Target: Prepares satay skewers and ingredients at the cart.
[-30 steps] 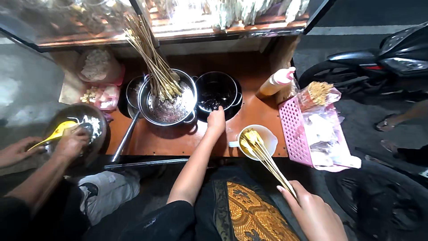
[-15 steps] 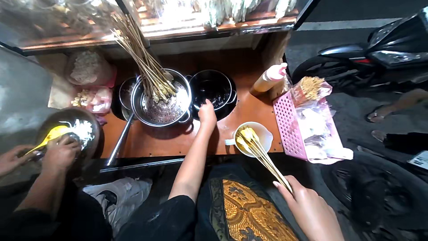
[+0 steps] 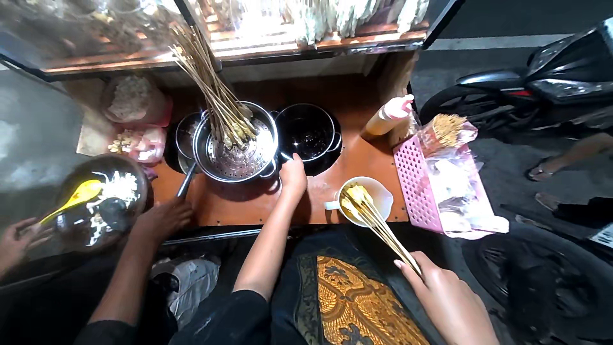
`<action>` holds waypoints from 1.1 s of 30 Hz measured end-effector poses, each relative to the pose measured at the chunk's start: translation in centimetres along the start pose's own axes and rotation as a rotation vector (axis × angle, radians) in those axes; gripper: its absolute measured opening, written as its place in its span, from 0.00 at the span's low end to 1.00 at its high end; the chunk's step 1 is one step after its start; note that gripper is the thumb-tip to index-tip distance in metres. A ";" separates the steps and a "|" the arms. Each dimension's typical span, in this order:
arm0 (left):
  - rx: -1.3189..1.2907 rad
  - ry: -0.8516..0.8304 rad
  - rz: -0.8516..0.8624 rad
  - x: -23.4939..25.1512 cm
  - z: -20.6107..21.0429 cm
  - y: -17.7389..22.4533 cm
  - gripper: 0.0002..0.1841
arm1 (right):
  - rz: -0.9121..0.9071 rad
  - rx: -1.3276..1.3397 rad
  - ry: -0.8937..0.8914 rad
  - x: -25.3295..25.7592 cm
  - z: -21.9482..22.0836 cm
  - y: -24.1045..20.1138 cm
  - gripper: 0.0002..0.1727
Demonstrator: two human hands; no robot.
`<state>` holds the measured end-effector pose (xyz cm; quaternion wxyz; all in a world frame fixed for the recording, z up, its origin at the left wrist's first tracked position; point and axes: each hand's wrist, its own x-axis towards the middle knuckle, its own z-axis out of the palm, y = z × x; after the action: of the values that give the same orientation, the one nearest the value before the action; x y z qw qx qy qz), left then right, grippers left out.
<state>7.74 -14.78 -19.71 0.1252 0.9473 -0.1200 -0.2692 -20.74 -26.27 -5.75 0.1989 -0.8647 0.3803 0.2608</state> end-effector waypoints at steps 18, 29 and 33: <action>-0.505 -0.065 0.012 1.4 1.0 0.1 0.18 | -0.005 -0.043 -0.001 0.1 0.3 -0.2 0.22; -0.585 -0.054 0.069 0.2 0.3 -2.2 0.16 | 0.024 -0.130 -0.018 0.5 -0.3 -1.7 0.22; -0.570 -0.074 0.060 1.1 0.2 -1.8 0.16 | 0.030 -0.109 -0.048 0.6 -0.6 -1.9 0.23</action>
<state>8.83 -13.40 -20.95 0.3901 0.8594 -0.0722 -0.3225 -18.76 -25.75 -5.39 0.1565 -0.8620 0.3736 0.3046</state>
